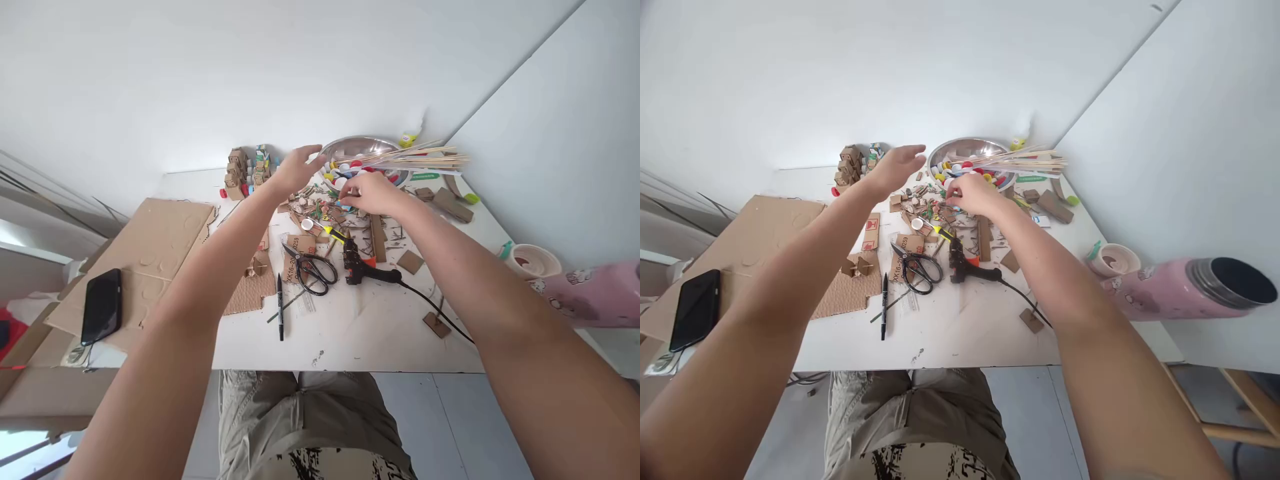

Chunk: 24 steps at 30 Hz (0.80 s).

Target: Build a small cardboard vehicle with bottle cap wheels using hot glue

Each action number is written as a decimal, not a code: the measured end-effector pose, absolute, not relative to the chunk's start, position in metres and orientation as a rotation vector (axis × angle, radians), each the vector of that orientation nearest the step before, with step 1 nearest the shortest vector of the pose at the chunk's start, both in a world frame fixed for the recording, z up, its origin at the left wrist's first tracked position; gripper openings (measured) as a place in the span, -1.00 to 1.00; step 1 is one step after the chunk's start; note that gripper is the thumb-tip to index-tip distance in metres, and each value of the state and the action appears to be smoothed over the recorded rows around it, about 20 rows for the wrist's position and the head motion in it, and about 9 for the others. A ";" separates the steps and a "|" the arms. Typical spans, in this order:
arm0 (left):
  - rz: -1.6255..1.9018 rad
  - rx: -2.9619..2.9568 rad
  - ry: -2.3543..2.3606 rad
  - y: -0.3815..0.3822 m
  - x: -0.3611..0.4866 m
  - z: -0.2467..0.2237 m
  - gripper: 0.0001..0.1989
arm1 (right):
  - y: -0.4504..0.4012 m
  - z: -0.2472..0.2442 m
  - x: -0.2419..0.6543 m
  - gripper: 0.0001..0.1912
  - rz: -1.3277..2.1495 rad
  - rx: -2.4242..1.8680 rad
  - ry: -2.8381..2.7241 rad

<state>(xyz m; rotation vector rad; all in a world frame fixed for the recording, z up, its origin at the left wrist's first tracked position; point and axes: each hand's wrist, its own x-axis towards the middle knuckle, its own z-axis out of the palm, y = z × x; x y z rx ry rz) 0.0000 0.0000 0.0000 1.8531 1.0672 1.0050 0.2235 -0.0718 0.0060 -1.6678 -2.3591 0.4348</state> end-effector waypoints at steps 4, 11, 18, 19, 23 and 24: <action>1.214 1.920 1.162 -0.049 -0.056 -0.011 -0.67 | -0.082 0.012 0.177 -0.64 0.463 -1.583 -2.656; 1.697 1.685 1.601 -0.123 -0.126 -0.032 -0.79 | -0.097 0.015 0.131 -0.59 0.193 -1.605 -2.994; 1.891 1.566 1.970 -0.145 -0.154 -0.053 -0.84 | -0.073 0.023 0.172 -0.65 0.332 -1.657 -2.632; 1.876 1.585 1.980 -0.145 -0.156 -0.054 -0.84 | -0.065 0.026 0.184 -0.64 0.307 -1.676 -2.531; 1.822 1.676 2.011 -0.144 -0.160 -0.056 -0.85 | -0.039 0.040 0.233 -0.52 0.226 -1.627 -2.267; 1.807 1.702 2.015 -0.144 -0.160 -0.056 -0.85 | -0.035 0.044 0.244 -0.55 0.205 -1.673 -2.220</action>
